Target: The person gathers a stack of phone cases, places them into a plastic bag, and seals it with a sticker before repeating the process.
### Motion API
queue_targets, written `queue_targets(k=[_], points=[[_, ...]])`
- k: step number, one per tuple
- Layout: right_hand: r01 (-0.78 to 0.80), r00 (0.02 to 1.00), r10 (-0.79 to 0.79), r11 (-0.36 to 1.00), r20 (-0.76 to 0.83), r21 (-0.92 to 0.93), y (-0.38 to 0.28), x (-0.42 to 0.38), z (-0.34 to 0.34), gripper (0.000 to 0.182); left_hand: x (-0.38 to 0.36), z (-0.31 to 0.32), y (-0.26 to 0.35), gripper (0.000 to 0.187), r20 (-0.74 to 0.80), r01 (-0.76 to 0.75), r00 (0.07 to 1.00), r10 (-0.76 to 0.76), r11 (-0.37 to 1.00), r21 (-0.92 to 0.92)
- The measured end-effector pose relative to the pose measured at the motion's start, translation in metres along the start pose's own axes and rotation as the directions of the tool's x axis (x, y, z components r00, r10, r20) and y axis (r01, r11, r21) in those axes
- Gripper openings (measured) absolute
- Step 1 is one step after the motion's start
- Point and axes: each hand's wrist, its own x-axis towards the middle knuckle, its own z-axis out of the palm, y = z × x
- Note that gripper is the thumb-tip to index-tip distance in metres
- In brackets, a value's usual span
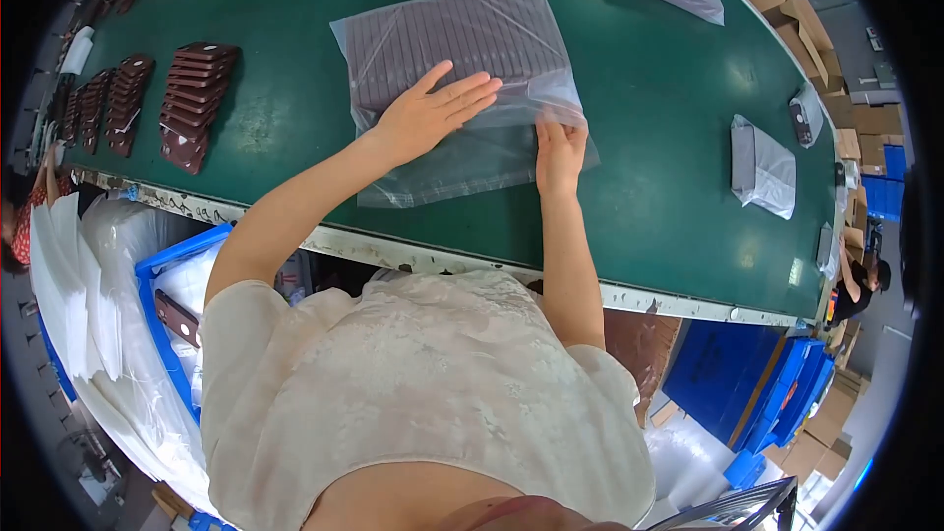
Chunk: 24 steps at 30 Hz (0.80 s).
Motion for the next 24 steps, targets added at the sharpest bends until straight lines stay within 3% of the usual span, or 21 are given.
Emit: queue_targets(k=[1,3,4,5,7,8,9,11,14,15,17,20,23,24], points=[[-0.064,0.998,0.065,0.994,-0.016,0.087,-0.005,-0.003,-0.001,0.05,-0.002,0.002,0.004,0.058,-0.019,-0.047,0.998,0.052,0.98,0.194],[-0.183,0.98,0.199,0.949,-0.034,0.258,-0.013,-0.01,-0.007,0.046,-0.006,0.008,0.012,0.058,0.04,-0.093,0.995,0.086,0.971,0.222],[-0.189,0.978,0.206,0.949,-0.044,0.253,-0.015,-0.015,-0.012,0.046,-0.008,0.009,0.016,0.058,0.098,-0.133,0.989,0.111,0.957,0.257],[-0.139,0.988,0.14,0.99,0.057,-0.034,-0.018,-0.02,-0.018,0.039,-0.009,0.011,0.021,0.059,0.156,-0.174,0.979,0.133,0.941,0.291],[0.078,0.949,0.106,0.834,0.297,-0.546,-0.024,-0.029,-0.026,0.026,-0.009,0.016,0.026,0.058,0.19,-0.182,0.972,0.135,0.951,0.252],[0.071,0.95,0.112,0.833,0.293,-0.549,-0.029,-0.032,-0.03,0.026,-0.009,0.018,0.029,0.057,0.224,-0.187,0.965,0.137,0.957,0.223],[0.314,0.876,0.041,0.706,0.48,-0.635,-0.04,-0.037,-0.028,0.023,-0.01,0.018,0.032,0.057,0.258,-0.195,0.956,0.142,0.961,0.194],[0.743,0.602,0.036,0.34,0.798,-0.576,-0.06,-0.044,-0.025,0.017,-0.01,0.016,0.034,0.056,0.28,-0.197,0.948,0.151,0.97,0.143],[0.734,0.608,0.173,0.252,0.775,-0.631,-0.07,-0.042,-0.023,0.015,-0.009,0.015,0.036,0.055,0.32,-0.194,0.933,0.165,0.979,0.061],[0.734,0.604,0.238,0.206,0.76,-0.647,-0.071,-0.041,-0.022,0.015,-0.01,0.015,0.036,0.055,0.329,-0.15,0.931,0.157,0.988,-0.046],[0.739,0.595,0.265,0.19,0.759,-0.646,-0.067,-0.038,-0.022,0.014,-0.011,0.015,0.038,0.056,0.347,-0.055,0.926,0.146,0.965,-0.257],[0.753,0.578,0.315,0.15,0.753,-0.641,-0.07,-0.042,-0.026,0.012,-0.013,0.018,0.034,0.056,0.327,-0.025,0.928,0.176,0.908,-0.417],[0.552,0.578,0.3,0.541,0.759,-0.634,-0.105,-0.073,-0.029,0.009,-0.011,0.017,0.029,0.057,0.311,-0.028,0.928,0.207,0.869,-0.495],[0.406,0.628,0.285,0.673,0.724,-0.618,-0.131,-0.084,-0.039,0.01,-0.011,0.015,0.029,0.056,0.315,-0.036,0.923,0.219,0.866,-0.498]])
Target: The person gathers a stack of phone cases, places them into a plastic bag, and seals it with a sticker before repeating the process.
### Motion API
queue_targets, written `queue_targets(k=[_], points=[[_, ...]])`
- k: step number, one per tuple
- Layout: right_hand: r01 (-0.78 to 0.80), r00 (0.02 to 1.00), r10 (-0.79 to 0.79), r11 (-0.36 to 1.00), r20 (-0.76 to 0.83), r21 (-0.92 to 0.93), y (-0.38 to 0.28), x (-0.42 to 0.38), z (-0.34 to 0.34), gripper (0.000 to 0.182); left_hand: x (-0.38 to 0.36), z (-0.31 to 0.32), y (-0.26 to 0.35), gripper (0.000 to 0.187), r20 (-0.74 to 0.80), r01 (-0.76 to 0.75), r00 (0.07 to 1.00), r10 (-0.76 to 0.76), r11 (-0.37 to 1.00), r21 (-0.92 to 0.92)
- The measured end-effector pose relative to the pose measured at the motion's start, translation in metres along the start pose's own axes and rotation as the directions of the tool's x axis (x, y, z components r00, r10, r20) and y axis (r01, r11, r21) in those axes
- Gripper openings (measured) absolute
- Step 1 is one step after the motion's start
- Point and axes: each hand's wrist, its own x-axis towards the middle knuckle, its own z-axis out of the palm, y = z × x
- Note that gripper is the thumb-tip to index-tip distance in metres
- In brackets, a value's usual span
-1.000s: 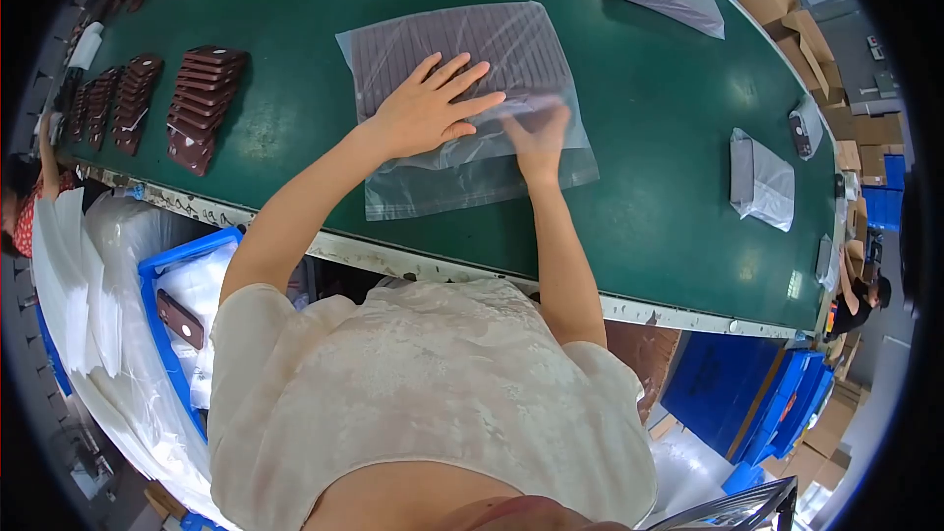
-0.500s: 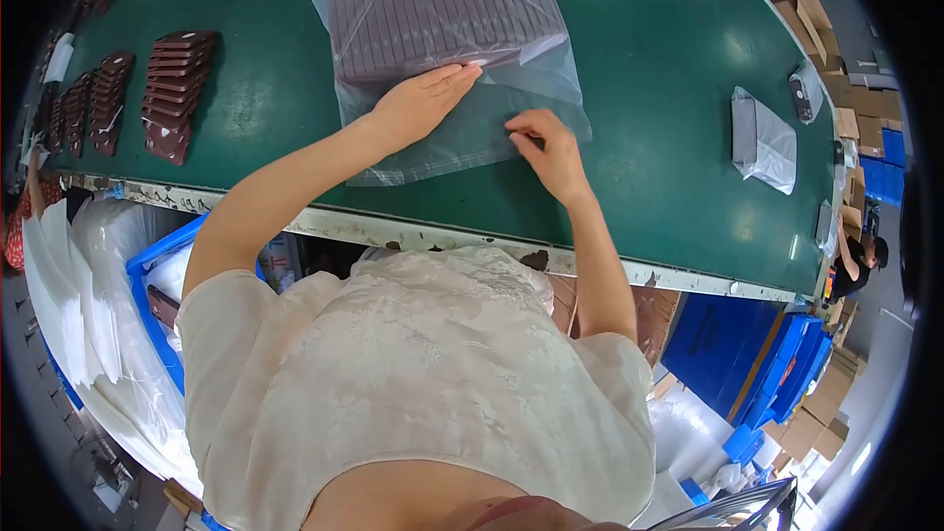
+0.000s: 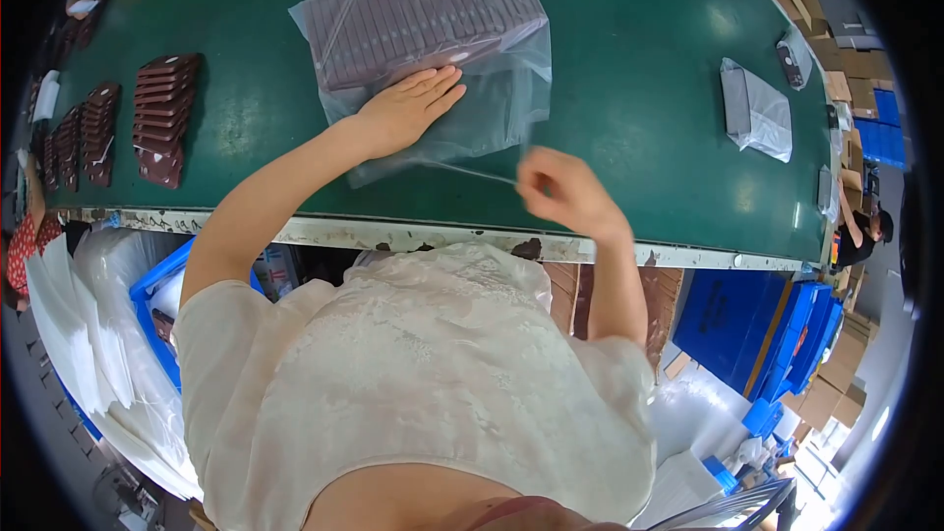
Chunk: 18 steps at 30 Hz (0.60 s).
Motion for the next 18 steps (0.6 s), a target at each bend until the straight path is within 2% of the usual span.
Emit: queue_targets(k=[1,2,3,4,6,7,8,9,10,11,12,13,14,15,16,17,18], points=[[-0.034,0.998,0.043,0.98,-0.044,0.195,-0.012,-0.034,-0.015,0.011,0.0,-0.001,0.001,0.056,0.012,-0.007,1.0,0.007,1.0,-0.004],[0.149,0.916,0.101,0.812,-0.388,0.565,-0.006,-0.081,-0.012,0.014,0.001,0.0,0.003,0.056,0.013,-0.008,1.0,0.008,1.0,-0.009],[0.387,0.81,-0.058,0.8,-0.584,0.458,0.027,-0.135,-0.029,0.016,0.001,-0.001,0.004,0.056,0.022,-0.001,1.0,0.001,1.0,-0.031],[0.603,0.739,0.15,0.288,-0.657,0.744,0.017,-0.176,-0.033,0.014,0.001,-0.002,0.004,0.055,0.032,0.005,0.999,-0.003,0.999,-0.053],[0.612,0.667,0.174,0.426,-0.724,0.666,0.063,-0.268,-0.03,0.015,0.001,-0.003,0.004,0.055,0.042,0.0,0.999,0.003,0.997,-0.076],[0.286,0.525,0.55,0.605,-0.65,0.743,0.094,-0.313,-0.014,0.015,0.001,-0.004,0.004,0.056,0.055,0.002,0.998,0.003,0.996,-0.089],[-0.089,0.209,0.798,0.592,-0.566,0.801,0.125,-0.356,-0.003,0.015,0.001,-0.004,0.005,0.057,0.065,0.004,0.998,0.003,0.995,-0.103],[-0.093,0.209,0.794,0.597,-0.571,0.797,0.126,-0.358,-0.008,0.015,0.003,-0.004,0.006,0.058,0.073,0.013,0.997,-0.005,0.993,-0.116],[-0.333,0.145,0.75,0.652,-0.646,0.681,0.124,-0.351,-0.015,0.015,0.004,-0.003,0.006,0.058,0.06,0.019,0.998,-0.012,0.993,-0.115],[-0.557,0.1,0.686,0.638,-0.72,0.531,0.121,-0.346,-0.019,0.017,0.003,-0.001,0.007,0.06,0.075,0.024,0.997,-0.012,0.987,-0.162],[-0.743,0.089,0.601,0.571,-0.794,0.348,0.119,-0.33,-0.028,0.018,0.004,0.0,0.007,0.062,0.084,0.039,0.996,-0.022,0.979,-0.202],[-0.881,0.095,0.516,0.441,-0.851,0.169,0.113,-0.313,-0.025,0.021,0.002,0.0,0.008,0.065,0.107,0.049,0.994,-0.024,0.969,-0.242],[-0.966,0.11,0.437,0.257,-0.893,0.007,0.102,-0.302,-0.014,0.024,-0.001,-0.001,0.011,0.065,0.118,0.044,0.993,-0.016,0.97,-0.24],[-0.879,0.189,0.236,0.473,-0.953,-0.057,0.084,-0.245,-0.02,0.019,-0.001,-0.004,0.011,0.068,0.134,0.05,0.991,-0.012,0.957,-0.286],[-0.739,0.27,0.147,0.665,-0.952,-0.107,0.07,-0.191,-0.028,0.015,0.001,-0.006,0.01,0.071,0.142,0.058,0.99,-0.012,0.944,-0.326],[-0.673,0.405,0.076,0.7,-0.911,-0.24,0.078,-0.157,-0.038,0.022,0.003,-0.009,0.009,0.074,0.145,0.07,0.989,-0.017,0.927,-0.37],[-0.574,0.499,-0.011,0.745,-0.867,-0.34,0.081,-0.118,-0.038,0.035,0.005,-0.01,0.009,0.074,0.14,0.071,0.99,-0.021,0.928,-0.365]])
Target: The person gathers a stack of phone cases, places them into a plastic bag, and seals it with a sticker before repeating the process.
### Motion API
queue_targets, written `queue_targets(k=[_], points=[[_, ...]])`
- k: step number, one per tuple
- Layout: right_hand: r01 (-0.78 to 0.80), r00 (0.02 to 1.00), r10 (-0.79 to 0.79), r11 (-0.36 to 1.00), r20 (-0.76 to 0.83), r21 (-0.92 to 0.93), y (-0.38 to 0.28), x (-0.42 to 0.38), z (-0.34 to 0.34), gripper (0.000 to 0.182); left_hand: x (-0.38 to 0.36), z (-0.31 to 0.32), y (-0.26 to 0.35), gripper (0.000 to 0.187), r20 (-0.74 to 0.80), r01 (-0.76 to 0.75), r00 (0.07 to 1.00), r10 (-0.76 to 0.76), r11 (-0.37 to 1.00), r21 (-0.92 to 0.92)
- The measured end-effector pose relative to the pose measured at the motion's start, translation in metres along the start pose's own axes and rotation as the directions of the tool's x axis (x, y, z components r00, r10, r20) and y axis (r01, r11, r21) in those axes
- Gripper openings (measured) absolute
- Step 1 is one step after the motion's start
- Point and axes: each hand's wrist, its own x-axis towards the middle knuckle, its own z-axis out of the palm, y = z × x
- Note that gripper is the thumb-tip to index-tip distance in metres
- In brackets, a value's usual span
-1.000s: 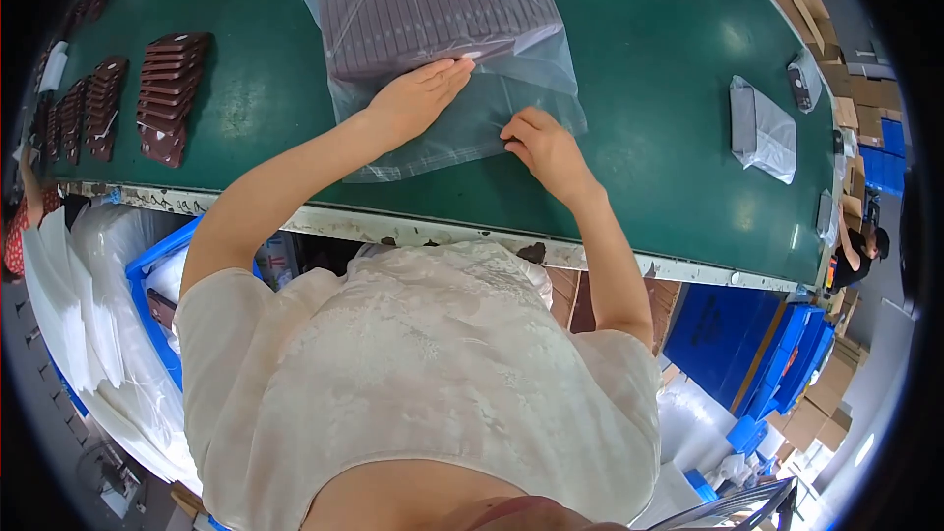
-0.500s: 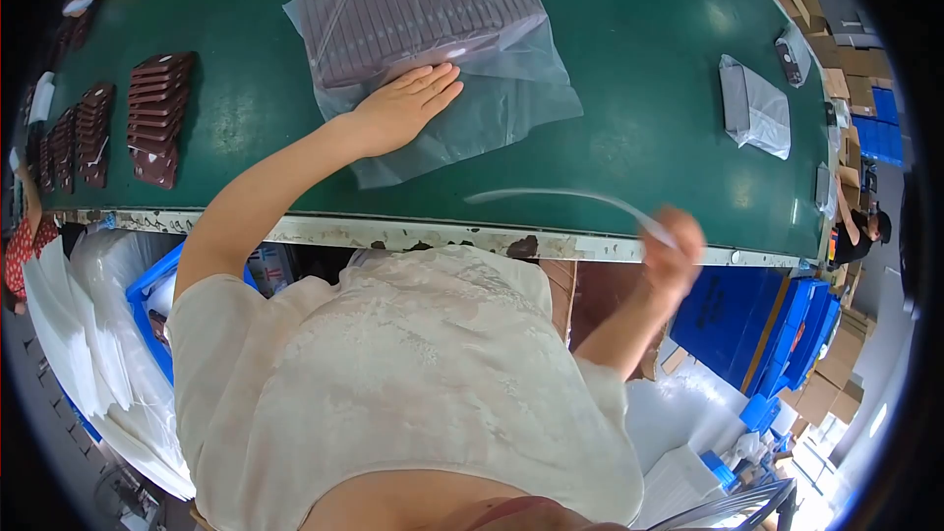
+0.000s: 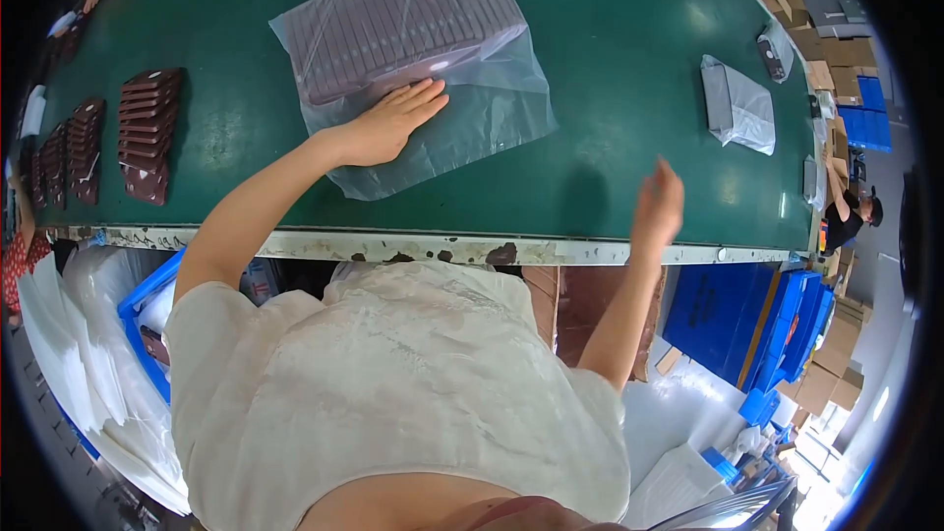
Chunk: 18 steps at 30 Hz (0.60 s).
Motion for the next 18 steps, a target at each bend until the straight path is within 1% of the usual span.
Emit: queue_targets(k=[1,2,3,4,6,7,8,9,10,11,12,13,14,15,16,17,18], points=[[0.302,0.953,-0.299,0.952,0.05,-0.054,-0.032,0.027,0.012,0.043,0.0,0.002,0.0,0.071,-0.024,-0.011,1.0,0.009,0.996,-0.094],[0.451,0.886,-0.449,0.892,0.118,0.005,-0.041,0.045,0.033,0.043,0.0,0.004,0.0,0.069,-0.053,-0.02,0.999,0.01,0.982,-0.187],[0.588,0.788,-0.591,0.805,0.172,0.076,-0.05,0.061,0.049,0.043,0.0,0.004,-0.002,0.067,-0.086,-0.03,0.996,0.006,0.961,-0.276],[0.605,0.775,-0.61,0.791,0.166,0.087,-0.063,0.07,0.061,0.043,0.0,0.003,-0.003,0.067,-0.102,-0.015,0.995,-0.013,0.962,-0.272],[0.755,0.54,-0.794,0.604,0.278,0.258,-0.087,0.088,0.081,0.031,0.004,-0.001,-0.006,0.061,-0.11,0.005,0.991,-0.078,0.838,-0.545],[0.765,0.522,-0.809,0.584,0.269,0.273,-0.089,0.099,0.093,0.031,0.003,-0.003,-0.007,0.059,-0.11,0.008,0.988,-0.108,0.746,-0.666],[0.605,0.603,-0.766,0.622,0.223,0.497,-0.085,0.11,0.107,0.024,0.001,-0.005,-0.008,0.059,-0.119,0.019,0.984,-0.13,0.747,-0.664],[0.405,0.682,-0.702,0.598,0.207,0.691,-0.081,0.121,0.121,0.016,-0.002,-0.006,-0.008,0.057,-0.116,0.027,0.982,-0.149,0.72,-0.694],[0.183,0.749,-0.625,0.515,0.221,0.838,-0.085,0.13,0.13,0.009,-0.003,-0.008,-0.009,0.055,-0.112,0.033,0.98,-0.163,0.692,-0.721],[0.184,0.742,-0.634,0.505,0.218,0.843,-0.088,0.138,0.139,0.009,-0.005,-0.008,-0.009,0.053,-0.107,0.037,0.979,-0.175,0.662,-0.748],[0.011,0.82,-0.517,0.443,0.245,0.896,-0.093,0.143,0.143,0.004,-0.01,-0.01,-0.005,0.053,-0.11,0.041,0.977,-0.184,0.664,-0.747],[-0.156,0.873,-0.388,0.349,0.294,0.924,-0.098,0.147,0.148,0.009,-0.019,-0.013,-0.001,0.051,-0.093,0.103,0.965,-0.246,0.68,-0.726],[-0.157,0.873,-0.392,0.341,0.292,0.927,-0.102,0.149,0.155,0.009,-0.03,-0.018,0.006,0.05,-0.077,0.166,0.949,-0.305,0.694,-0.7],[-0.167,0.889,-0.371,0.282,0.268,0.945,-0.104,0.151,0.164,0.011,-0.041,-0.022,0.012,0.049,-0.063,0.231,0.929,-0.365,0.703,-0.673],[-0.179,0.904,-0.347,0.224,0.25,0.958,-0.107,0.151,0.171,0.013,-0.056,-0.025,0.016,0.049,-0.058,0.239,0.926,-0.372,0.7,-0.673],[-0.187,0.919,-0.319,0.162,0.231,0.969,-0.11,0.149,0.177,0.015,-0.074,-0.026,0.02,0.049,-0.113,0.252,0.899,-0.424,0.711,-0.657],[-0.194,0.918,-0.32,0.154,0.234,0.969,-0.112,0.147,0.181,0.015,-0.087,-0.027,0.025,0.049,-0.169,0.267,0.865,-0.472,0.719,-0.642]])
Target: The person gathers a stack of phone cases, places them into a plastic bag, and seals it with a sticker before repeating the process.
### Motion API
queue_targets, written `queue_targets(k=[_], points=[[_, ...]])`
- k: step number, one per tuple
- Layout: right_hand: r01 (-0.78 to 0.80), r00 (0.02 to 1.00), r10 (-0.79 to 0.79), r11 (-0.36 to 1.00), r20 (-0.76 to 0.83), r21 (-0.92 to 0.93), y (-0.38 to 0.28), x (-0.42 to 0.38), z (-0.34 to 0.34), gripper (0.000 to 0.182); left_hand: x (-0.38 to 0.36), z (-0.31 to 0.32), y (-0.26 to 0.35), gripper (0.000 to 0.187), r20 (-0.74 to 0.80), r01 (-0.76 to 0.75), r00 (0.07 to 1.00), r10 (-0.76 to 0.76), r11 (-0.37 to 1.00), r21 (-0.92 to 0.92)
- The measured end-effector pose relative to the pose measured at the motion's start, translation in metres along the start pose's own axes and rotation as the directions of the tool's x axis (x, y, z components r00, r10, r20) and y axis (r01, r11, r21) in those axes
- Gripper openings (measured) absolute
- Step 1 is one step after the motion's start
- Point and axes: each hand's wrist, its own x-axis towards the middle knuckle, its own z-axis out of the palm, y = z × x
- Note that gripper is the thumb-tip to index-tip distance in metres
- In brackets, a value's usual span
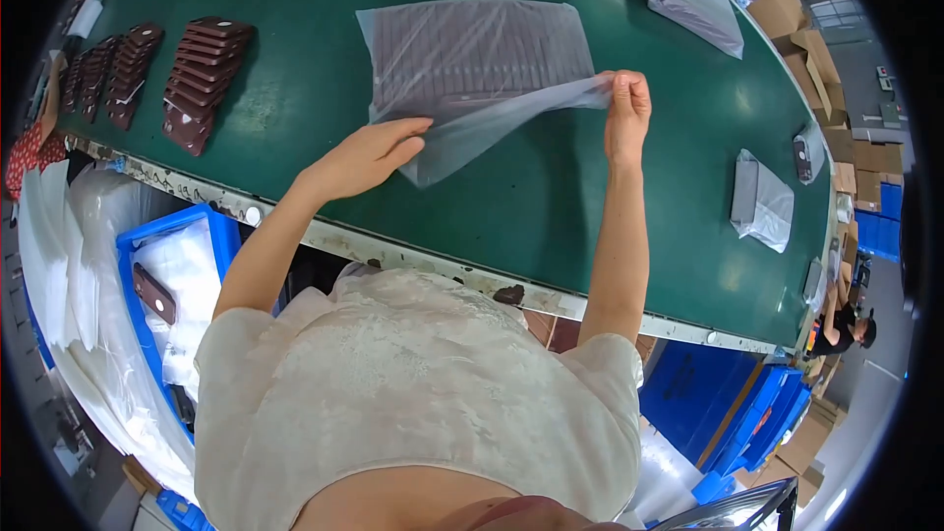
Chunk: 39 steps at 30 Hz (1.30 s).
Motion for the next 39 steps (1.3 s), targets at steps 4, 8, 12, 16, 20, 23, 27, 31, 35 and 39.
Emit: queue_targets(k=[4,8,12,16,20,23,27,31,35,39], points=[[-0.008,0.998,0.012,0.998,-0.066,0.068,0.006,0.0,-0.004,0.013,-0.037,0.002,0.004,0.039,-0.227,-0.169,0.947,0.227,0.954,0.246],[-0.006,0.996,0.009,1.0,-0.093,0.03,0.012,-0.002,-0.009,0.014,-0.023,0.016,-0.018,0.03,-0.231,-0.138,0.963,0.137,0.99,0.013],[-0.016,0.992,0.021,0.999,-0.128,0.042,0.009,0.0,-0.011,0.015,-0.001,0.015,-0.047,0.024,-0.486,-0.302,0.87,-0.086,0.685,-0.663],[-0.01,0.99,0.017,0.998,-0.138,0.056,0.013,0.002,-0.015,0.016,0.019,0.009,-0.038,0.033,-0.532,-0.468,0.846,-0.033,0.429,-0.772],[-0.006,0.987,0.013,0.999,-0.158,0.047,0.009,0.003,-0.014,0.017,0.019,0.01,-0.04,0.04,-0.458,-0.431,0.888,-0.053,0.258,-0.865],[-0.019,0.984,0.028,0.999,-0.177,0.05,0.007,0.001,-0.017,0.016,0.018,0.015,-0.04,0.042,-0.442,-0.424,0.894,-0.071,0.183,-0.887],[-0.012,0.983,0.021,0.999,-0.185,0.05,0.009,0.003,-0.022,0.015,0.018,0.025,-0.037,0.042,-0.483,-0.477,0.873,-0.069,0.085,-0.875],[-0.009,0.979,0.023,0.998,-0.202,0.068,0.007,0.003,-0.026,0.015,0.028,0.035,-0.039,0.043,-0.715,-0.687,0.695,-0.069,0.227,-0.69],[-0.016,0.978,0.031,0.997,-0.207,0.072,0.004,0.002,-0.028,0.015,0.028,0.036,-0.034,0.04,-0.782,-0.708,0.617,-0.088,0.371,-0.601],[-0.004,0.975,0.017,0.998,-0.22,0.06,0.005,0.002,-0.033,0.014,0.021,0.03,-0.024,0.027,-0.701,-0.554,0.69,-0.18,0.492,-0.671]])
